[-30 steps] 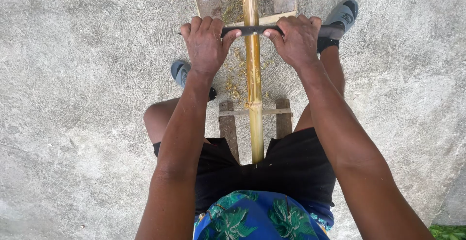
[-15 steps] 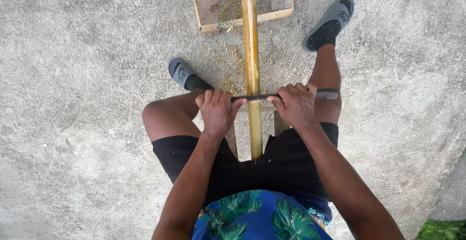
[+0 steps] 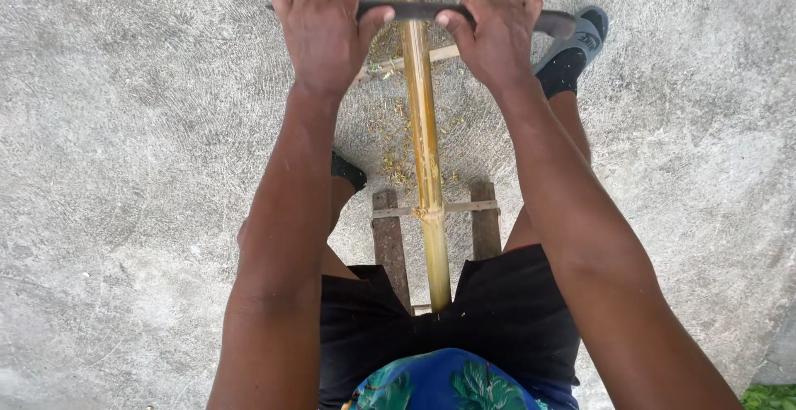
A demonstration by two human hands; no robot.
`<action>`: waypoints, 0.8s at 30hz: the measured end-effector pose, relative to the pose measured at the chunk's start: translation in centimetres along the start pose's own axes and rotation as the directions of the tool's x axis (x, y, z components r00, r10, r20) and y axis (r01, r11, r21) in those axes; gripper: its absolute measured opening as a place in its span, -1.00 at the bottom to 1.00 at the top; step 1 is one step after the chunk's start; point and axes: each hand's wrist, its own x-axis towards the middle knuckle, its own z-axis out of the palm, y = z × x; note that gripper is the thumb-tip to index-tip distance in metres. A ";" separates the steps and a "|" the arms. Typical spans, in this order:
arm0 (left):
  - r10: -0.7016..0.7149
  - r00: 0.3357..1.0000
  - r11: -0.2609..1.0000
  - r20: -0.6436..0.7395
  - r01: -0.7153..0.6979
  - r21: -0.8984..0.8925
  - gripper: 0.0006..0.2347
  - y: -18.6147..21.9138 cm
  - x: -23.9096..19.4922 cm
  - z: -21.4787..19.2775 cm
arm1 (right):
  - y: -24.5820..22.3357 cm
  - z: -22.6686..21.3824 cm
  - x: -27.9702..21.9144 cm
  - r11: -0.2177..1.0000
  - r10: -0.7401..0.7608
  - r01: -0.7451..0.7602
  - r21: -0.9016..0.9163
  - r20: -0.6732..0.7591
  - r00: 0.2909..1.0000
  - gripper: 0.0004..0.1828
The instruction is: Using a machete or broad blade to shave the outer layer off a bamboo pole.
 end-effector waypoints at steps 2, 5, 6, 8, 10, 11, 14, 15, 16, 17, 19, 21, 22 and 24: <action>0.015 0.999 1.000 -0.032 -0.015 0.005 -0.56 -0.6 1.0 0.4 | 0.1 -0.1 1.4 0.999 -0.029 0.030 0.030 -0.041 0.999 -0.44; 0.038 0.997 0.999 -0.074 -0.039 -0.004 -0.62 -1.4 0.9 1.5 | -0.1 -0.3 2.0 0.994 -0.096 0.102 0.040 -0.114 0.989 -0.46; 0.048 0.995 0.999 -0.089 -0.049 -0.009 -0.63 -1.6 0.7 1.8 | -0.1 -0.5 2.0 0.989 -0.142 0.148 0.024 -0.149 0.978 -0.47; 0.047 0.995 0.999 -0.087 -0.048 -0.003 -0.63 -1.5 0.9 2.0 | -0.2 -0.3 2.0 0.991 -0.113 0.122 0.055 -0.145 0.983 -0.49; 0.036 0.996 0.999 -0.078 -0.036 0.006 -0.62 -1.1 0.4 1.2 | -0.4 -0.1 1.5 0.991 -0.086 0.099 0.094 -0.129 0.988 -0.51; 0.037 0.996 0.999 -0.078 -0.036 0.014 -0.62 -0.7 0.3 0.6 | -0.4 -0.2 1.1 0.991 -0.083 0.092 0.096 -0.098 0.992 -0.50; 0.023 0.998 1.000 -0.051 -0.022 0.017 -0.60 0.4 -0.9 -0.2 | -0.4 -0.3 -0.5 0.993 -0.070 0.075 0.090 -0.058 0.996 -0.46; 0.010 1.000 1.000 -0.027 -0.009 0.013 -0.57 0.7 -1.4 -0.4 | -0.5 -0.3 -1.1 0.995 -0.062 0.066 0.080 -0.052 0.997 -0.42; 0.009 1.000 1.000 -0.027 -0.009 0.014 -0.57 0.9 -2.1 -0.4 | -0.8 -0.5 -1.8 0.995 -0.062 0.067 0.081 -0.052 0.997 -0.42; -0.012 1.000 1.000 0.003 0.012 0.023 -0.55 1.1 -2.6 -0.4 | -1.1 -0.7 -2.3 0.996 -0.054 0.055 0.073 -0.028 0.998 -0.42; -0.034 0.999 0.999 0.028 0.033 0.034 -0.52 1.6 -3.8 -0.7 | -1.6 -1.1 -3.4 0.997 -0.048 0.049 0.064 -0.008 0.999 -0.42; -0.075 0.990 0.997 0.117 0.073 0.025 -0.51 2.4 -5.2 -1.2 | -2.2 -1.4 -5.0 0.995 -0.023 0.019 0.100 0.037 0.999 -0.40; -0.078 0.990 0.997 0.116 0.075 0.027 -0.51 2.9 -6.1 -1.7 | -2.2 -1.3 -6.1 0.995 -0.026 0.022 0.101 0.037 0.999 -0.40; -0.086 0.986 0.996 0.143 0.086 0.004 -0.53 4.1 -7.7 -2.7 | -2.2 -1.2 -8.3 0.997 -0.042 0.039 0.061 0.043 0.998 -0.34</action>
